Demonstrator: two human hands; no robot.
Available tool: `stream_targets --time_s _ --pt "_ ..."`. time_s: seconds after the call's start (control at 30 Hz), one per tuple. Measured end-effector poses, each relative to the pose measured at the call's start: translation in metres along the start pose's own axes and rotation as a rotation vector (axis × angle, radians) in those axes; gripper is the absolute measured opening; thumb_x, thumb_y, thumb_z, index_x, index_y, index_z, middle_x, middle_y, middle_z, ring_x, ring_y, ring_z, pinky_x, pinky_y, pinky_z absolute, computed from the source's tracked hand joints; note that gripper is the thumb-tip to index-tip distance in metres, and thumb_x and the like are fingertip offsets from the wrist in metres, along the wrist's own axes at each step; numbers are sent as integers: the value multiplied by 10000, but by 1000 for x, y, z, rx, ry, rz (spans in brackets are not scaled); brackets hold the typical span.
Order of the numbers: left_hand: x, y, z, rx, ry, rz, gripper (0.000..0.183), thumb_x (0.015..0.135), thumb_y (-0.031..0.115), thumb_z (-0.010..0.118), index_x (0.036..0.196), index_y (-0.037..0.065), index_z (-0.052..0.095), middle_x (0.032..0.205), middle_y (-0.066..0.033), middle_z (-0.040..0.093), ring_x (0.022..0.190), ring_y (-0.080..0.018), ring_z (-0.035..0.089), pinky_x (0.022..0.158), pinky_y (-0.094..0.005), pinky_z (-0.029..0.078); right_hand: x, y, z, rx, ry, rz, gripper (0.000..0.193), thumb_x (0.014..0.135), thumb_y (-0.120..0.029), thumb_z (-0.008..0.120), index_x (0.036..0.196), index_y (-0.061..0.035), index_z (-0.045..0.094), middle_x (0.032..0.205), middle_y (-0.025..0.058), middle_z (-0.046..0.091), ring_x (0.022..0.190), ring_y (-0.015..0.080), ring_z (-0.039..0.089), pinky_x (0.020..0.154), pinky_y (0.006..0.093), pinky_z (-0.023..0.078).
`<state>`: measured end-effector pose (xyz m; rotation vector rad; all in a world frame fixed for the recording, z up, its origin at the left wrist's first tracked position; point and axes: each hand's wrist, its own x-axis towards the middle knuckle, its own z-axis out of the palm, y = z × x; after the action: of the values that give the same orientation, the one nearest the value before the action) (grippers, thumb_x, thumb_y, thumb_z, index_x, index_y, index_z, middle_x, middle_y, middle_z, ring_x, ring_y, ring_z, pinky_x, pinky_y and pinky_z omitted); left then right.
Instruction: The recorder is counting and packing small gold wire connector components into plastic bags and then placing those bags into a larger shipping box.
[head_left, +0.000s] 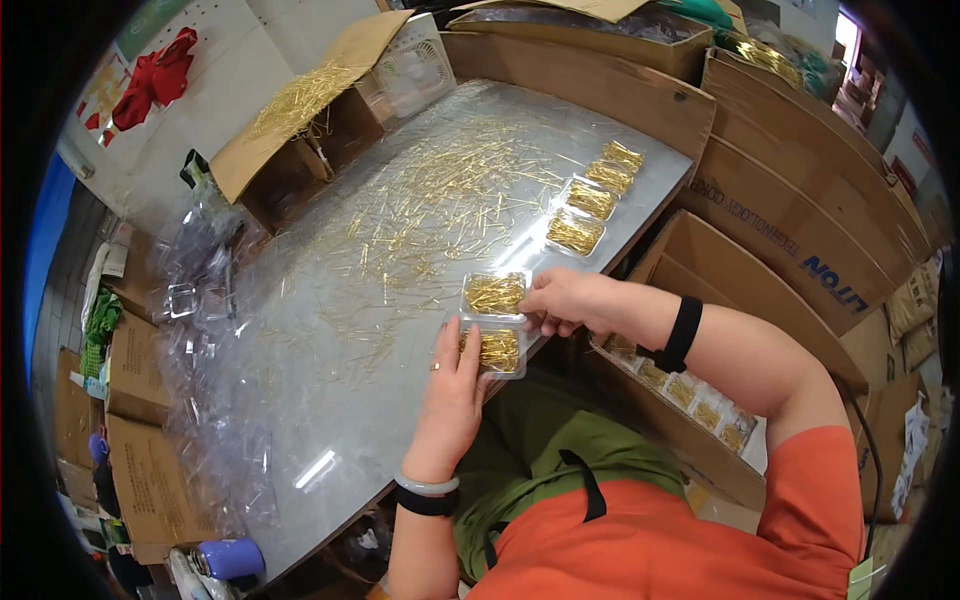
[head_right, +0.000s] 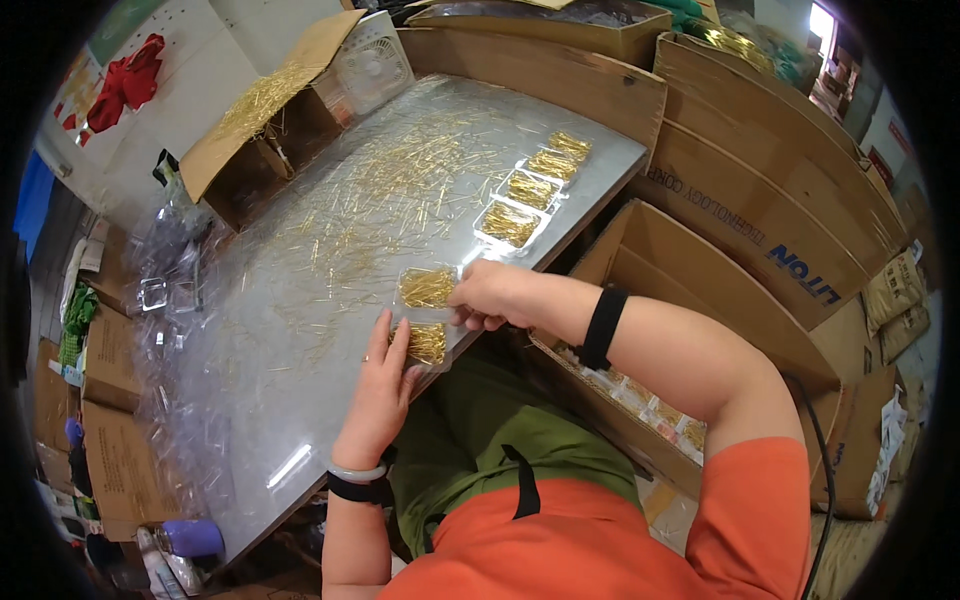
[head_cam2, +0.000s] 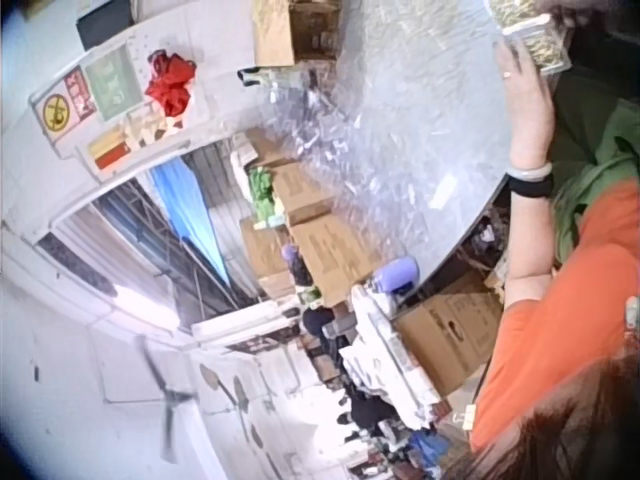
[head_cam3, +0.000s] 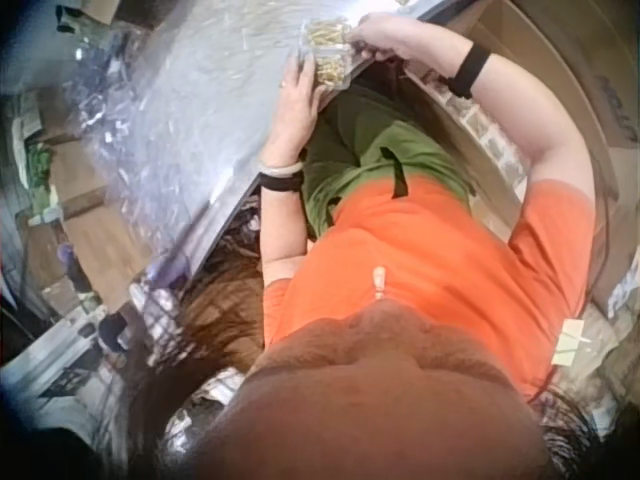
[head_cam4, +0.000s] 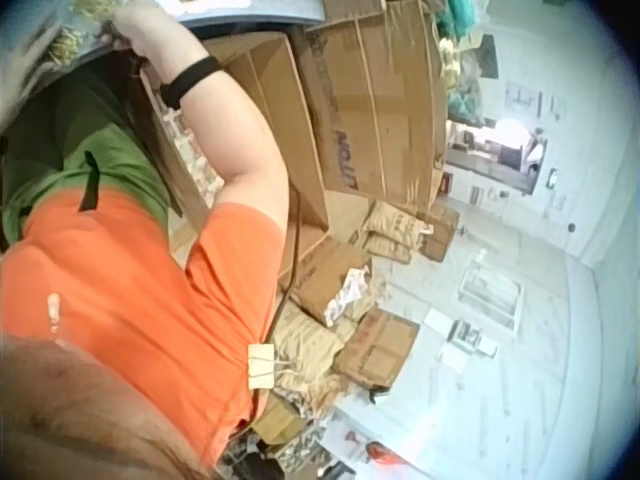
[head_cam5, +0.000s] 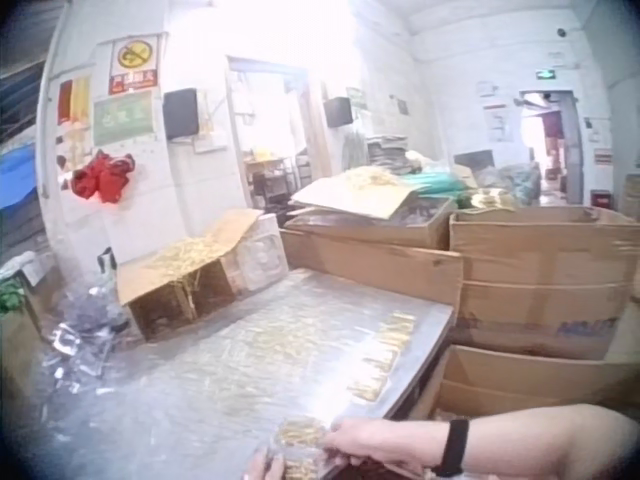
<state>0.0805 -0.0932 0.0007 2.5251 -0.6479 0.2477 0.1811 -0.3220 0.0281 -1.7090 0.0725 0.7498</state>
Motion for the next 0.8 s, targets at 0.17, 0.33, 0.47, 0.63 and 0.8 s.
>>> stream_targets --time_s 0.17,0.33,0.47,0.63,0.8 --pt "5 -1 -1 -61 -74 -58 641 958 0 589 1558 20 363 1633 -273 265 1463 -455 345 1188 -460 345 -6 -4 -11 -47 -91 30 259 963 -211 642 943 43 690 811 100 731 613 131 649 503 275 514" --pt "6 9 -5 27 -74 -40 598 975 9 565 1541 -13 374 1631 -270 267 1442 -464 374 1168 -464 366 -6 -5 0 2 -100 3 244 978 -168 665 924 68 694 785 125 723 617 150 670 516 276 554" --pt "8 15 -7 10 -92 -84 595 998 27 541 1561 7 351 1638 -246 275 1472 -441 345 1184 -454 335 -5 -5 7 57 -68 16 228 987 -151 656 900 56 695 750 103 700 581 150 649 487 281 538" --pt "6 18 -5 -47 -53 -110 698 977 44 591 1596 18 270 1638 -231 289 1496 -413 320 1207 -451 302 -8 -3 8 66 -30 19 218 996 -135 631 866 29 693 705 90 673 531 147 605 451 295 488" --pt "1 24 -1 -326 38 -155 968 880 112 763 1627 21 155 1668 -211 227 1517 -385 296 1230 -467 270 -12 8 -4 41 -163 -42 259 1021 -202 597 850 -16 654 735 45 658 597 114 563 532 269 448"
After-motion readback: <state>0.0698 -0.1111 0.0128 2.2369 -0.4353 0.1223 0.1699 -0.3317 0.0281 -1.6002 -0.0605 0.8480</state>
